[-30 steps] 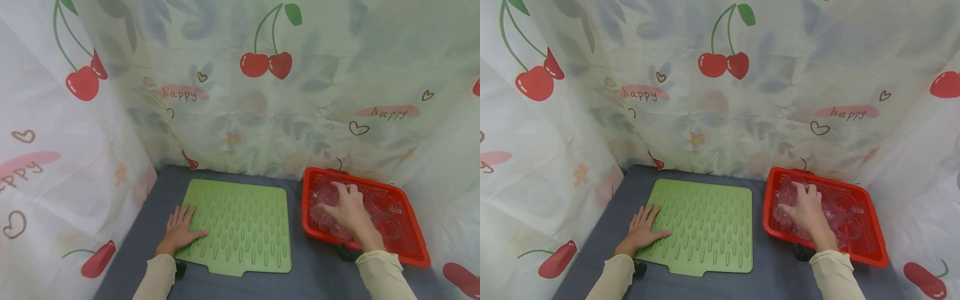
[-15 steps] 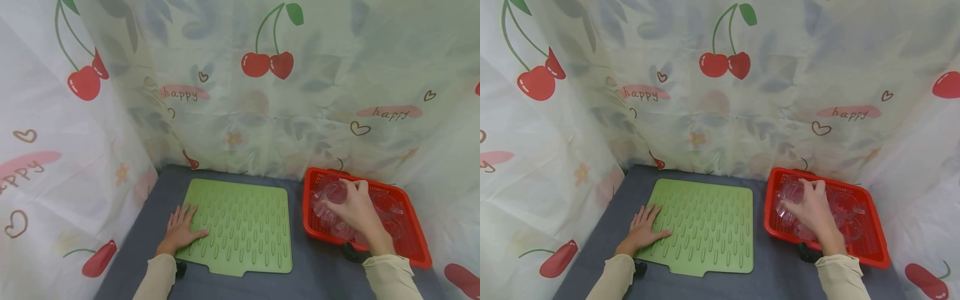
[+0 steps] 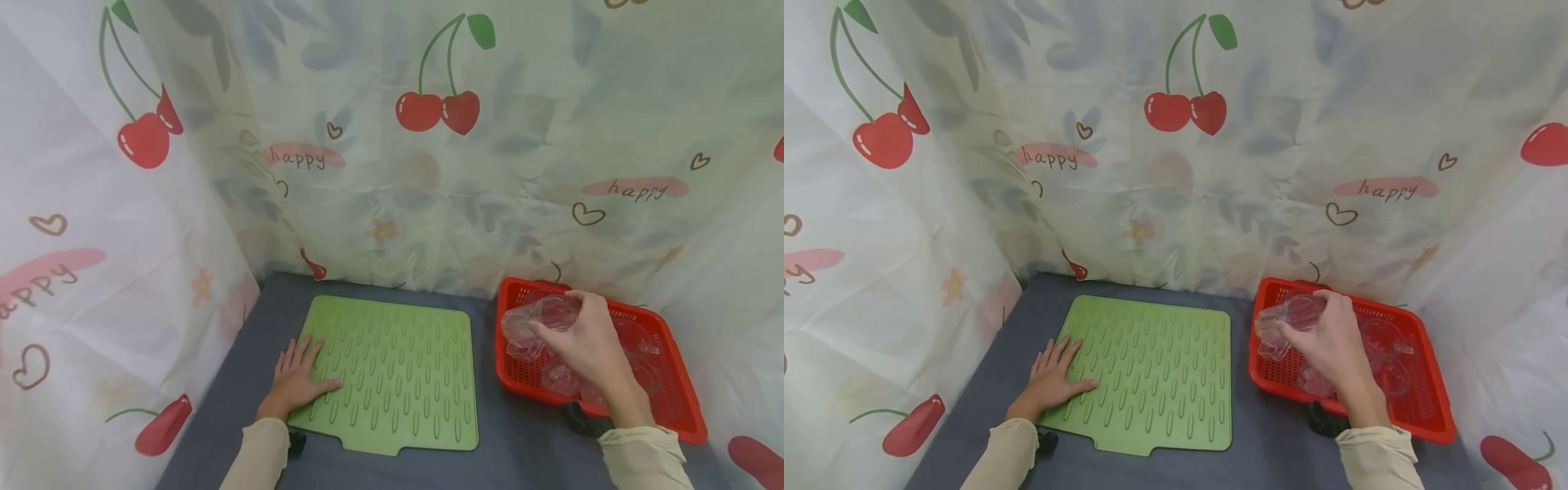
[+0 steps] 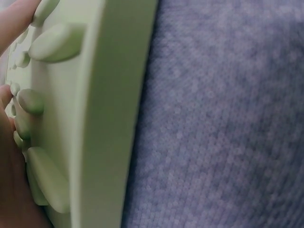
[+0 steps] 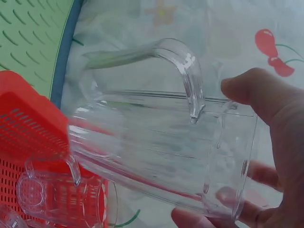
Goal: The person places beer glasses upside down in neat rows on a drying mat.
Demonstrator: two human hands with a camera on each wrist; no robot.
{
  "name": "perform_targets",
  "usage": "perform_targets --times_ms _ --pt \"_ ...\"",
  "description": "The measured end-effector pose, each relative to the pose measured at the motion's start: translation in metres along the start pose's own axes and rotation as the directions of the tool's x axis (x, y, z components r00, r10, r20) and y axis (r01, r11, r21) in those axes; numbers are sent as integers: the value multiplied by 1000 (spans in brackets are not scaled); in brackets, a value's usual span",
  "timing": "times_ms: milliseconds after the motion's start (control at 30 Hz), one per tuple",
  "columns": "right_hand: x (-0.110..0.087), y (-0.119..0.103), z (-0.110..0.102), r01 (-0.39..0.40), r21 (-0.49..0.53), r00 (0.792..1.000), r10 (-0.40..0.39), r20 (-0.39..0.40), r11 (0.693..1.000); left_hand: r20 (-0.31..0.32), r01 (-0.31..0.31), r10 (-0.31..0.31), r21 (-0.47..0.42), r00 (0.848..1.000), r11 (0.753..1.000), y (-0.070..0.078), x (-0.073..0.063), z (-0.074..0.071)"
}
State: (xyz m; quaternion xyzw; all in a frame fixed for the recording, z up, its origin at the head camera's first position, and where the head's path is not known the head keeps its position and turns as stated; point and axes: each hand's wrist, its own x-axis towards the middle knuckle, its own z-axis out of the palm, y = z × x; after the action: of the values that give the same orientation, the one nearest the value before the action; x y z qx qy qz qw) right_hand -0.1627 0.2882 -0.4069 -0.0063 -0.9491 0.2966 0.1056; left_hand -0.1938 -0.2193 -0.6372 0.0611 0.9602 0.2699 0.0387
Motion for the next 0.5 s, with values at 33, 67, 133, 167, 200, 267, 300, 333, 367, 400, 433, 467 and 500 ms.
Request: perform_targets --times_ms 33,67,133,167,200,267,300,333,367,400,433,467,500 --pt "-1 -1 0 4 -1 1000 -4 -13 1000 4 2 -2 1 1000 1000 1 -1 -1" --pt "-2 -2 1 4 1 1000 -3 -23 1000 4 4 -4 -1 1000 1000 3 -1 -2" --pt "-3 -4 2 14 0 998 -14 -59 1000 2 3 -3 -1 1000 1000 4 -2 -4" --pt "-4 -5 3 19 5 997 -19 -79 1000 6 7 -7 3 1000 1000 5 -3 -5" --pt "-4 -7 4 17 14 995 -16 -97 1000 11 11 -11 7 1000 1000 7 -3 -7" --pt "-4 -10 7 18 50 991 -12 -131 999 11 13 -13 7 1000 1000 9 -4 -9" --pt "-4 -12 8 20 71 989 -9 -148 997 10 13 -13 9 1000 1000 9 -4 -9" --pt "-4 -13 10 20 94 987 -5 -161 995 7 12 -12 8 1000 1000 9 -5 -9" --pt "-3 -15 11 22 120 985 -1 -172 993 7 11 -11 6 1000 1000 9 -5 -8" --pt "-4 -16 12 18 142 984 8 -181 990 5 9 -9 0 1000 1000 9 -5 -8" --pt "-4 -17 13 13 159 983 17 -184 987 -1 4 -4 -4 1000 1000 8 -5 -7" --pt "-4 -18 14 3 179 982 30 -185 984 -9 -3 3 -9 1000 1000 7 -4 -6" --pt "-5 -20 15 -10 198 982 47 -184 980 -15 -6 6 -12 1000 1000 7 -4 -5"
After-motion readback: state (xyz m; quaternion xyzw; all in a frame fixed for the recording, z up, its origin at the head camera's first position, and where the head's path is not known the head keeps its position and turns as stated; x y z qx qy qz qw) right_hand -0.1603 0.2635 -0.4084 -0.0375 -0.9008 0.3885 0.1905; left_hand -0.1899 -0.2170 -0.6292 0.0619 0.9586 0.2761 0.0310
